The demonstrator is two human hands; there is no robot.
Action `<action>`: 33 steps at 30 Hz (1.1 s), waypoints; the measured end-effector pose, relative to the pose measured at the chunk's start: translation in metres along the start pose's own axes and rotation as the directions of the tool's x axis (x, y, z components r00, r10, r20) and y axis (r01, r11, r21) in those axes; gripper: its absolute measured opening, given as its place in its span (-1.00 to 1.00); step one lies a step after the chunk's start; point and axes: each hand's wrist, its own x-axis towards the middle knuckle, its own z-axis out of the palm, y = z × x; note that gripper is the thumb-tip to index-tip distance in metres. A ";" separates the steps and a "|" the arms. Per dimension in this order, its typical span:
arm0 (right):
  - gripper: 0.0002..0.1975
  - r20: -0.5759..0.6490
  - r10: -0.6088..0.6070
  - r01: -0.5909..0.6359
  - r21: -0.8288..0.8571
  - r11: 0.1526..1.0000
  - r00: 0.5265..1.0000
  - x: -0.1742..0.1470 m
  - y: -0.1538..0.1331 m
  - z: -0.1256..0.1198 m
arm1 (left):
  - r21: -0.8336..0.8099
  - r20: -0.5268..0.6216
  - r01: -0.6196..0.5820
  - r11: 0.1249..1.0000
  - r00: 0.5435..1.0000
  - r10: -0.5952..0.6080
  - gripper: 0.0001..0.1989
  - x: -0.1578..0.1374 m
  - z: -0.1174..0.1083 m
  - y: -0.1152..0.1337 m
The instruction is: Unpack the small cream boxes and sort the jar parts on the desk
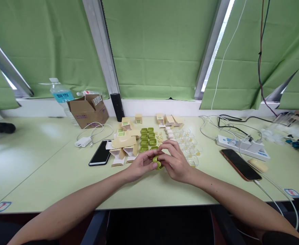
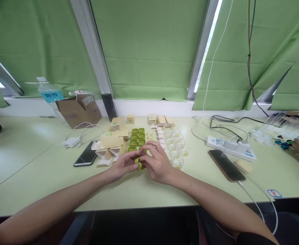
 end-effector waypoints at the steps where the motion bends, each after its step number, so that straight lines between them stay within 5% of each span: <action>1: -0.80 0.000 -0.005 0.005 -0.006 1.000 1.000 0.001 0.000 -0.001 | 0.011 -0.003 -0.009 1.000 1.000 0.009 -0.63 0.000 0.000 0.001; 12: -0.82 0.056 -0.047 0.052 -0.087 0.995 0.997 0.003 0.002 -0.006 | 0.069 -0.034 0.010 0.998 0.999 -0.008 -0.69 0.002 -0.002 0.003; 22: -0.82 0.105 0.011 -0.015 0.038 0.999 0.994 0.000 0.003 -0.005 | 0.060 0.009 0.087 0.994 0.996 -0.088 -0.66 0.002 -0.003 0.002; 28: -0.85 0.136 0.089 -0.111 0.162 0.981 0.987 0.004 0.001 -0.012 | 0.283 0.008 0.066 0.957 0.997 -0.071 -0.66 0.003 -0.004 0.008; 33: -0.89 0.027 0.175 -0.177 0.137 0.975 0.984 0.012 0.011 -0.030 | 0.464 -0.138 0.006 0.886 0.988 0.066 -0.73 0.005 -0.010 0.021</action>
